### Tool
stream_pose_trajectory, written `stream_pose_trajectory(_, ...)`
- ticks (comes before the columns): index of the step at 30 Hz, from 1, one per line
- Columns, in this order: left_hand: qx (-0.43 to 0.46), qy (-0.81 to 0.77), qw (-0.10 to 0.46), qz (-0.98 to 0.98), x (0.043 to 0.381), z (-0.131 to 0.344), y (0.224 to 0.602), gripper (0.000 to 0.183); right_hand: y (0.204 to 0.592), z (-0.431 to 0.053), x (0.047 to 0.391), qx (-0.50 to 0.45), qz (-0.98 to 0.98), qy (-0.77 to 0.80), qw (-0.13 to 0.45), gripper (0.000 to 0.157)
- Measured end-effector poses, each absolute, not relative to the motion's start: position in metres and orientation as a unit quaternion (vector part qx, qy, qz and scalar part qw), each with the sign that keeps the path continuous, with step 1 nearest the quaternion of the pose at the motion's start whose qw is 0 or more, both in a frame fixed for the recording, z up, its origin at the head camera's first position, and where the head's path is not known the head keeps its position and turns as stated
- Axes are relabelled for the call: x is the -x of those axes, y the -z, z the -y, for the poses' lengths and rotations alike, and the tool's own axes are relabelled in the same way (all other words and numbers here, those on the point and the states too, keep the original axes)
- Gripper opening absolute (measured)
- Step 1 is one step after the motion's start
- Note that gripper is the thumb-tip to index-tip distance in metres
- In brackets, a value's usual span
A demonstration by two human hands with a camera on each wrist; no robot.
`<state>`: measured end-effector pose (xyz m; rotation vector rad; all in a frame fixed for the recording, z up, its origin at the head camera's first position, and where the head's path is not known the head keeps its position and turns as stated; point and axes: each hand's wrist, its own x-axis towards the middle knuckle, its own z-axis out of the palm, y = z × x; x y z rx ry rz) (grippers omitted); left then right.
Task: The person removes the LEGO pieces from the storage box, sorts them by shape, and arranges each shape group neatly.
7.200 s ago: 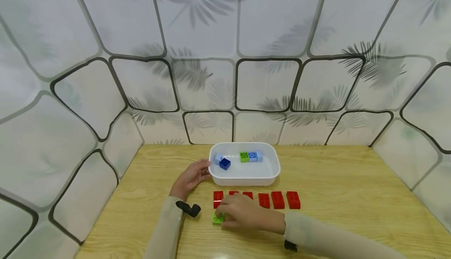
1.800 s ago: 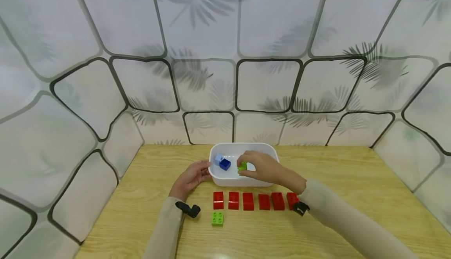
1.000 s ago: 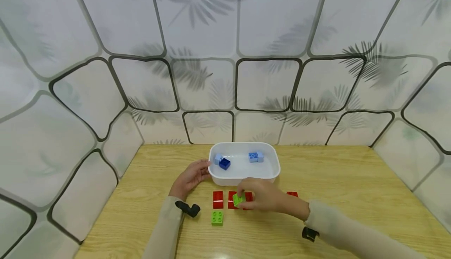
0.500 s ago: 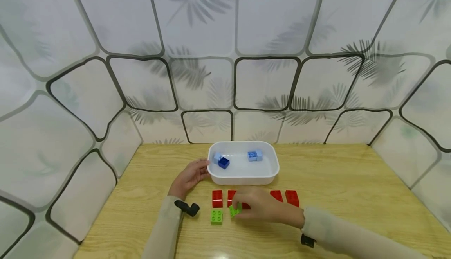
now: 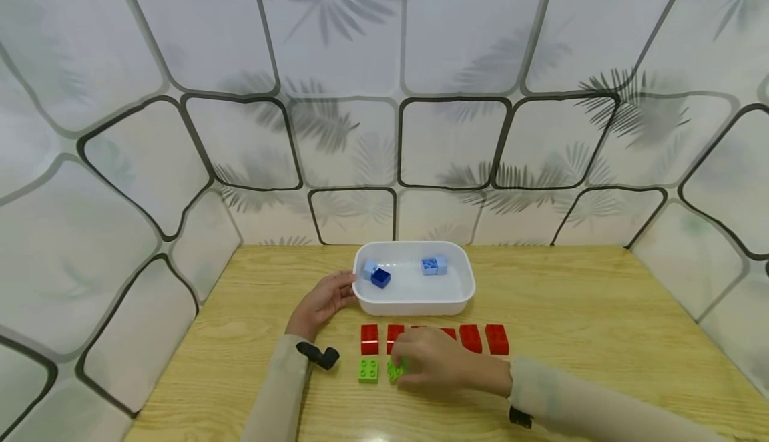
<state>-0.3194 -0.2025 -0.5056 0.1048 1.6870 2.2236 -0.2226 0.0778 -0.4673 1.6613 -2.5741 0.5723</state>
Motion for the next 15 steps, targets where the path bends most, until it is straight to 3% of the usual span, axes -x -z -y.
stream_pose_trajectory(15, -0.038, -0.786, 0.178, -0.592, 0.3211, 0.2037, 0.507, 0.046, 0.4631, -0.0845, 0.2205, -0.513, 0.843, -0.159, -0.007, 0.014)
